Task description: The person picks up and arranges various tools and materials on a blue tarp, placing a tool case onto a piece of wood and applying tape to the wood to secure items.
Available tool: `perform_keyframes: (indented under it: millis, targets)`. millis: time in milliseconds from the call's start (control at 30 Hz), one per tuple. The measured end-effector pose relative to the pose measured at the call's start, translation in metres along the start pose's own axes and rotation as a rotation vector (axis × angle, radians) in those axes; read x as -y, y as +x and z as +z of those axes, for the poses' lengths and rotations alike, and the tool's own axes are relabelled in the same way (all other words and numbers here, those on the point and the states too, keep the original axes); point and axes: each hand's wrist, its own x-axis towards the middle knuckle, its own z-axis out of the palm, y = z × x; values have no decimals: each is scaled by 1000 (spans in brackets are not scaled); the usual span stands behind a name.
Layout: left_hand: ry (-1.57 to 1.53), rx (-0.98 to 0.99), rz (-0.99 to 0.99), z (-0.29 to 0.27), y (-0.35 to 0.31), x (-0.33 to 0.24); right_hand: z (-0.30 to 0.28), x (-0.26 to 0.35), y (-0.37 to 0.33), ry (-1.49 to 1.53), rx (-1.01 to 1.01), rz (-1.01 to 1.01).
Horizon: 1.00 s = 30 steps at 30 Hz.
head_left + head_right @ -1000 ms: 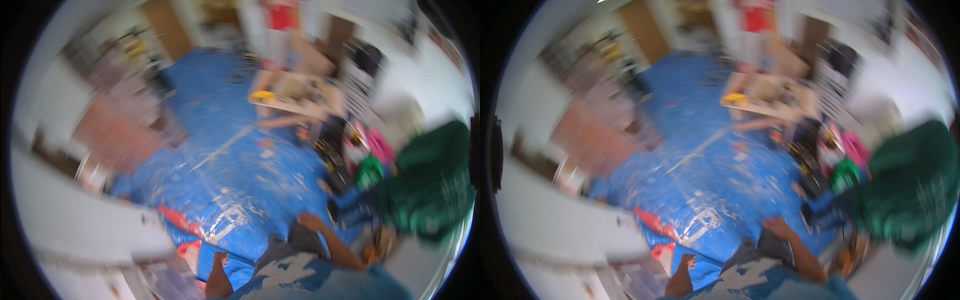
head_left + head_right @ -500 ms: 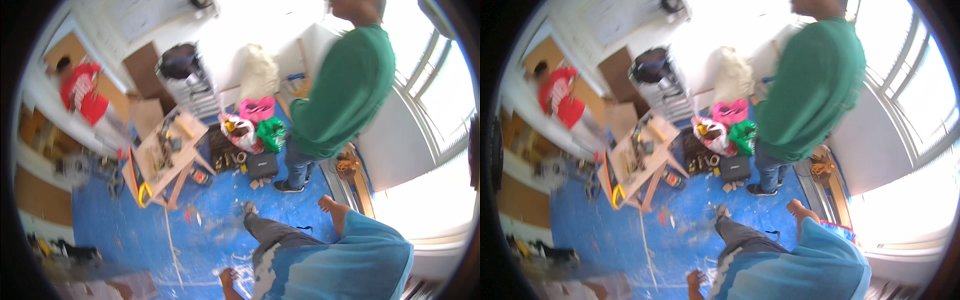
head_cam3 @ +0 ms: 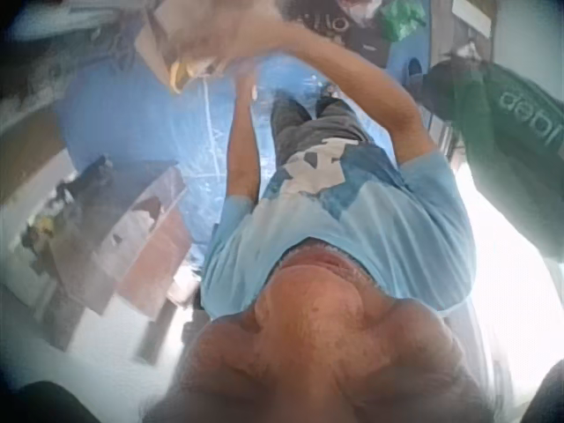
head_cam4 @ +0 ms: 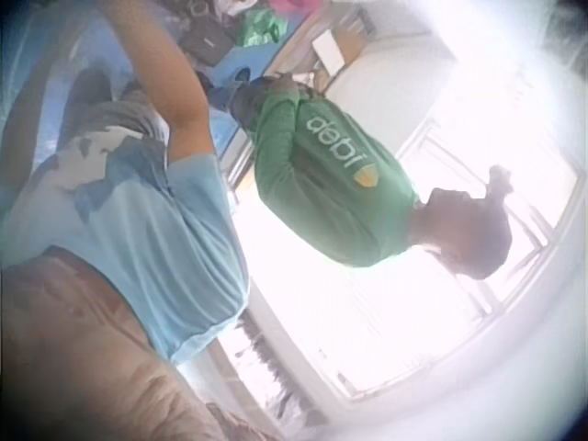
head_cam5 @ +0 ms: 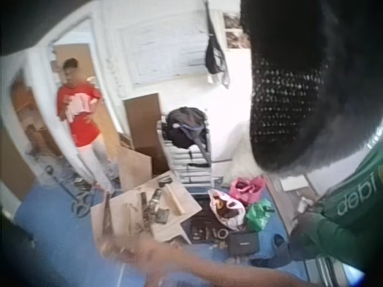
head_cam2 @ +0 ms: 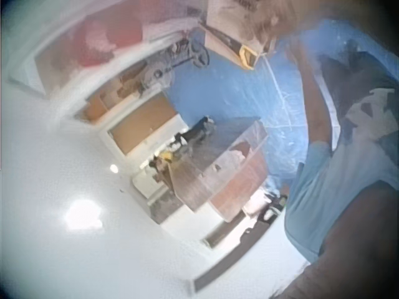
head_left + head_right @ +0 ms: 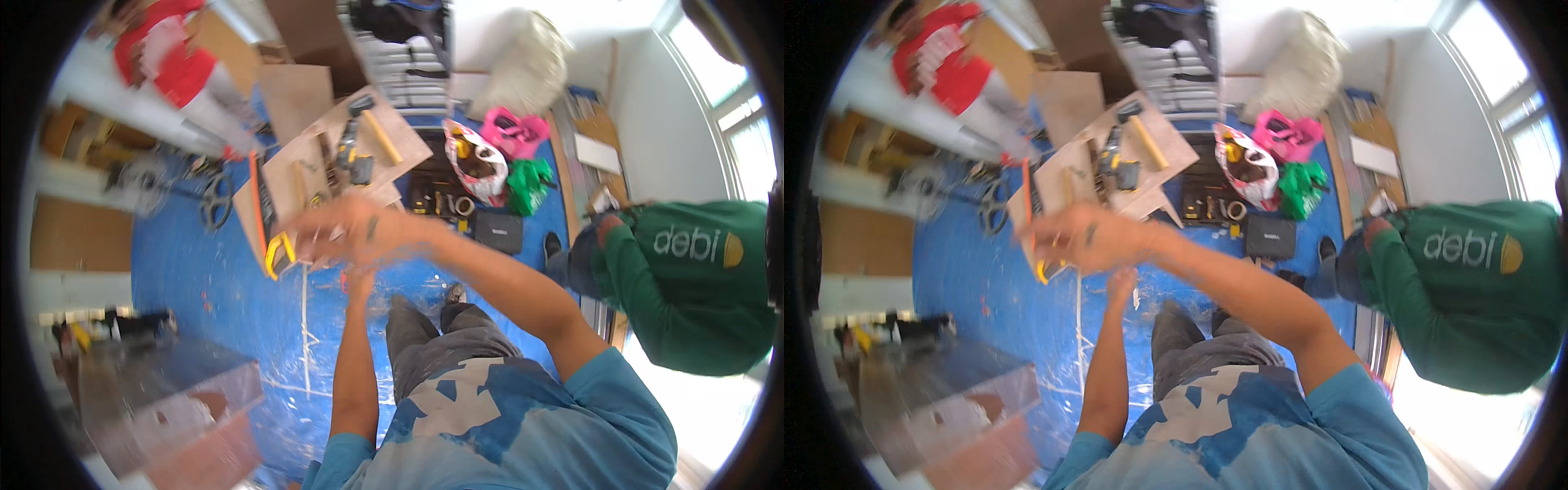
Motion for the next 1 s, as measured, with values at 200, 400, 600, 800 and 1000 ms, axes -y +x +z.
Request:
perform_keyframes:
  millis: [200,400,600,800,1000]
  targets:
    - [-2,-139,268,-63,203,-173,86,-165,-159,-321,185,672]
    - [350,-229,122,-45,281,-218,175,-160,-297,-491,317,1163]
    - [438,-321,120,-55,298,-194,160,-102,-253,-133,-43,1598]
    - [474,-366,89,-35,312,-183,131,-178,-353,492,-9,1234]
    - [695,-522,215,-54,326,-162,103,-632,-451,-626,-407,778]
